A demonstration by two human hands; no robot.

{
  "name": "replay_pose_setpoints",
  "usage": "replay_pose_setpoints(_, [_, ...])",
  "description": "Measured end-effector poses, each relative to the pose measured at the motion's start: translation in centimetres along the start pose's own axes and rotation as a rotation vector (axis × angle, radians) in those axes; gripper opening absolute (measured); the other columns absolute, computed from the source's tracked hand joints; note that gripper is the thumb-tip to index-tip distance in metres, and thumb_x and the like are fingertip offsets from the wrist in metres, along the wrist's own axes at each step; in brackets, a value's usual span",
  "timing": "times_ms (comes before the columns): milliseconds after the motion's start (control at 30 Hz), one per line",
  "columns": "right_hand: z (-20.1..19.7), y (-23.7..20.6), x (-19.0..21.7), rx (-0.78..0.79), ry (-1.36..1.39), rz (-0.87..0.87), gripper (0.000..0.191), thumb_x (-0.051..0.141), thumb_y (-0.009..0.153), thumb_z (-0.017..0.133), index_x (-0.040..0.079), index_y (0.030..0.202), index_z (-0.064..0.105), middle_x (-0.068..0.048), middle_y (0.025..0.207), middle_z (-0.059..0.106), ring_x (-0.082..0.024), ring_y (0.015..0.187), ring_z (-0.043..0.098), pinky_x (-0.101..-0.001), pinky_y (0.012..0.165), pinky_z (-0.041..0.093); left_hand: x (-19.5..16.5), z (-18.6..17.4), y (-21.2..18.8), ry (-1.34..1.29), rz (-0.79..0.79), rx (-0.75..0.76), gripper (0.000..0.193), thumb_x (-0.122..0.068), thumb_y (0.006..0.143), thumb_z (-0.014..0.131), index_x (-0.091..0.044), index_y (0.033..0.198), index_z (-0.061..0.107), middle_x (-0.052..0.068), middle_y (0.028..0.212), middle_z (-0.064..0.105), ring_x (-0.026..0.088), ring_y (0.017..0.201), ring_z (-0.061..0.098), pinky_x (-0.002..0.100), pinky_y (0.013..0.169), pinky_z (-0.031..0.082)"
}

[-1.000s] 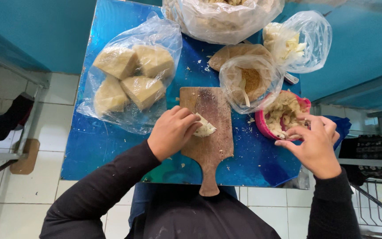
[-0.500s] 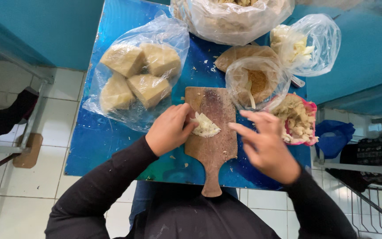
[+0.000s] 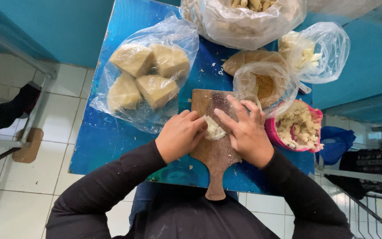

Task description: The person pinches off pieces of dough and rolls and shapes them by hand on a small wooden board, then places the finished dough pieces into a plastic bag with other shaped pieces. They repeat this cycle, occasionally reaching into the dough bag for more material.

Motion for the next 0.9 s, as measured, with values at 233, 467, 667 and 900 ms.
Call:
replay_pose_setpoints(233, [0.0, -0.2, 0.3, -0.019, 0.046, 0.001, 0.057, 0.009, 0.08, 0.071, 0.026, 0.134, 0.068, -0.01, 0.153, 0.049, -0.038, 0.131, 0.041, -0.0495, 0.108, 0.032, 0.3, 0.6, -0.1, 0.005, -0.002, -0.003, 0.009, -0.015, 0.086, 0.071, -0.008, 0.09, 0.066, 0.008, 0.086, 0.061, 0.031, 0.087, 0.061, 0.044, 0.072, 0.05])
replay_pose_setpoints(467, [-0.1, -0.6, 0.2, -0.033, 0.305, 0.066, 0.048, 0.012, 0.083, 0.074, 0.017, 0.13, 0.068, -0.005, 0.121, 0.066, -0.031, 0.111, 0.052, -0.043, 0.098, 0.041, 1.3, 0.7, -0.3, -0.16, -0.113, -0.005, 0.012, -0.02, 0.088, 0.074, -0.009, 0.09, 0.069, 0.008, 0.087, 0.065, 0.033, 0.089, 0.062, 0.044, 0.077, 0.05])
replay_pose_setpoints(667, [0.7, -0.6, -0.6, -0.042, 0.456, 0.151, 0.049, 0.009, 0.083, 0.078, 0.011, 0.13, 0.065, -0.002, 0.095, 0.07, -0.027, 0.093, 0.057, -0.0373, 0.088, 0.046, 1.0, 1.0, -0.4, -0.1, -0.078, 0.009, 0.008, -0.014, 0.085, 0.072, -0.009, 0.089, 0.068, 0.008, 0.087, 0.063, 0.033, 0.088, 0.06, 0.044, 0.075, 0.05])
replay_pose_setpoints(900, [0.5, -0.9, -0.8, -0.051, 0.471, 0.186, 0.051, 0.004, 0.082, 0.076, 0.012, 0.131, 0.065, -0.002, 0.095, 0.072, -0.026, 0.09, 0.057, -0.0372, 0.086, 0.048, -0.1, 0.8, -0.3, 0.022, 0.055, -0.007, 0.01, -0.011, 0.084, 0.071, -0.009, 0.09, 0.063, 0.007, 0.089, 0.057, 0.03, 0.09, 0.058, 0.041, 0.075, 0.048])
Point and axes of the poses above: each hand's wrist, its own y-axis towards the middle knuckle, its own z-axis out of the palm, x = y × z, the point moved 6 cm from there along y, towards the middle knuckle
